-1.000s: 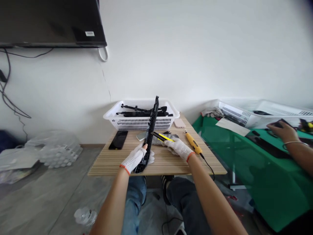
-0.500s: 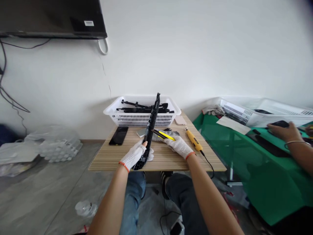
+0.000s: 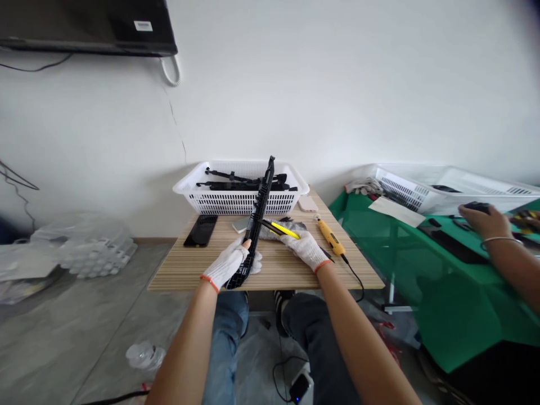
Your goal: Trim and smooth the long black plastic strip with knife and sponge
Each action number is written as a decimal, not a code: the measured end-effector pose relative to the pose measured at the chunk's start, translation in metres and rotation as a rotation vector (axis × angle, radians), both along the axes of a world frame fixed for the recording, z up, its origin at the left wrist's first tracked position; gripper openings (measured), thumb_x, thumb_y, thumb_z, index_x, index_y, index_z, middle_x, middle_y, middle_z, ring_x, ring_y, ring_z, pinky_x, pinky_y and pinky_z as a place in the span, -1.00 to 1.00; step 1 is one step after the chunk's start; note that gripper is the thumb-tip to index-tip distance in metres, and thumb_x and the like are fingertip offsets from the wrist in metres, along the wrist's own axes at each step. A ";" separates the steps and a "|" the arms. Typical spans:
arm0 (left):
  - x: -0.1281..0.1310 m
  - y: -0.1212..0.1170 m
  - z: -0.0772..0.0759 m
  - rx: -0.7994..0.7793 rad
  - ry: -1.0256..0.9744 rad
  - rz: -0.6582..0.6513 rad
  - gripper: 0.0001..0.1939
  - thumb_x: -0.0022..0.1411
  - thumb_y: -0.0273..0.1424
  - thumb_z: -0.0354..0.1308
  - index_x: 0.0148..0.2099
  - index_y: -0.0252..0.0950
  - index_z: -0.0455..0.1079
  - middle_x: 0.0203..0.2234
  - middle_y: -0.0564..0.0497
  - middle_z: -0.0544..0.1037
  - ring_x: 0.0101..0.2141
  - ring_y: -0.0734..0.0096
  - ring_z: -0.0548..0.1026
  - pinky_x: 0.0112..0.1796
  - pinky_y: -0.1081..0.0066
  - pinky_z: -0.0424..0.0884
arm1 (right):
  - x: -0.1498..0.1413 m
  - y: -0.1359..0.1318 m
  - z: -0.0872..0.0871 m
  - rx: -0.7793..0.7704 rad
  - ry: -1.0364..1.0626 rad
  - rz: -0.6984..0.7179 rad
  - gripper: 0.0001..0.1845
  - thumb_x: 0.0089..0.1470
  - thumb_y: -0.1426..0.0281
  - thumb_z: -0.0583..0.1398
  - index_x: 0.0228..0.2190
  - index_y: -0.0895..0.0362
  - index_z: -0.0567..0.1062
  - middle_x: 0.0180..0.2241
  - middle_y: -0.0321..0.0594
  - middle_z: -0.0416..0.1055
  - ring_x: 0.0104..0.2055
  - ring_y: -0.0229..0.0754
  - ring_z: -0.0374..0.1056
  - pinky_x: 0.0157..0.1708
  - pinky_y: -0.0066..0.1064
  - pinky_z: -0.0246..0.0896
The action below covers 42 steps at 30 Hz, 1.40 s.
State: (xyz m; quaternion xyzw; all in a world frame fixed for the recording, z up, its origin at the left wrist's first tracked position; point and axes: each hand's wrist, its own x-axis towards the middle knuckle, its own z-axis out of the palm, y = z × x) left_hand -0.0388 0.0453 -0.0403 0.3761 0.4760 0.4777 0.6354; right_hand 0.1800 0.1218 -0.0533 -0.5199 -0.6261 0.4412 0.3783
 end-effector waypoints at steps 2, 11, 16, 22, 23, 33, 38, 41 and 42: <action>-0.001 0.001 -0.003 0.006 0.004 -0.011 -0.40 0.30 -0.16 0.17 0.28 -0.26 0.14 -0.48 -0.06 0.58 -0.57 0.32 0.56 -0.46 0.31 0.55 | 0.000 0.000 -0.001 0.005 0.007 0.003 -0.66 -0.05 0.20 0.30 -0.29 0.19 0.62 -0.59 -0.29 0.37 -0.51 -0.22 0.26 -0.53 -0.44 0.17; 0.002 -0.004 0.007 -0.016 0.027 0.010 -0.41 0.32 -0.17 0.15 0.29 -0.27 0.13 -0.48 -0.09 0.59 -0.55 0.29 0.58 -0.47 0.32 0.56 | 0.000 -0.003 0.005 0.009 0.008 0.023 -0.73 -0.03 0.20 0.28 -0.38 0.15 0.59 -0.64 -0.31 0.31 -0.52 -0.22 0.24 -0.54 -0.45 0.16; 0.000 0.001 0.003 -0.049 0.046 0.032 -0.44 0.29 -0.15 0.18 0.25 -0.23 0.20 -0.46 -0.09 0.60 -0.53 0.27 0.59 -0.45 0.29 0.57 | 0.002 0.003 -0.006 0.015 0.057 0.021 -0.68 -0.08 0.13 0.28 -0.46 0.16 0.54 -0.65 -0.34 0.28 -0.56 -0.27 0.18 -0.56 -0.45 0.10; -0.005 0.009 -0.007 -0.042 0.049 0.044 -0.42 0.24 -0.13 0.24 0.22 -0.23 0.24 -0.38 -0.14 0.62 -0.48 0.28 0.60 -0.38 0.26 0.58 | 0.000 0.005 -0.007 0.033 0.049 0.003 -0.68 -0.12 0.14 0.30 -0.45 0.16 0.57 -0.59 -0.31 0.37 -0.50 -0.24 0.26 -0.50 -0.44 0.18; -0.004 0.009 -0.006 -0.046 0.049 0.049 -0.42 0.24 -0.13 0.24 0.22 -0.23 0.24 -0.38 -0.14 0.61 -0.48 0.28 0.60 -0.38 0.26 0.57 | 0.000 0.004 -0.005 0.036 0.046 0.006 -0.69 -0.11 0.15 0.29 -0.43 0.16 0.58 -0.58 -0.30 0.39 -0.48 -0.23 0.28 -0.49 -0.44 0.19; -0.002 0.000 0.010 0.106 0.234 -0.091 -0.38 -0.01 -0.45 0.41 0.12 -0.29 0.33 -0.35 -0.08 0.60 -0.45 0.39 0.55 -0.39 0.42 0.47 | 0.000 -0.002 0.002 0.045 -0.016 -0.043 -0.65 -0.06 0.19 0.29 -0.30 0.19 0.63 -0.50 -0.25 0.47 -0.40 -0.15 0.37 -0.42 -0.42 0.27; -0.005 -0.002 0.011 0.175 0.467 -0.108 -0.24 -0.02 -0.50 0.38 0.24 -0.23 0.25 -0.19 -0.15 0.64 -0.27 0.26 0.59 -0.20 0.33 0.48 | -0.002 0.000 -0.001 0.087 0.022 -0.059 -0.60 -0.07 0.14 0.28 -0.31 0.20 0.63 -0.47 -0.24 0.49 -0.37 -0.15 0.39 -0.36 -0.41 0.29; 0.003 0.001 0.012 0.170 0.396 -0.071 0.04 -0.10 -0.55 0.41 0.39 -0.15 0.03 -0.17 -0.15 0.63 -0.27 0.26 0.60 -0.19 0.33 0.51 | -0.003 0.003 -0.001 0.088 0.032 -0.081 -0.57 -0.08 0.13 0.26 -0.29 0.20 0.64 -0.47 -0.25 0.50 -0.35 -0.15 0.39 -0.36 -0.42 0.29; 0.008 0.002 0.012 0.150 0.324 -0.053 0.12 -0.13 -0.57 0.42 0.41 -0.12 -0.04 -0.15 -0.16 0.63 -0.30 0.28 0.60 -0.22 0.34 0.52 | -0.003 0.003 -0.001 0.092 0.032 -0.084 -0.57 -0.07 0.12 0.25 -0.28 0.21 0.64 -0.48 -0.25 0.50 -0.35 -0.15 0.39 -0.36 -0.43 0.29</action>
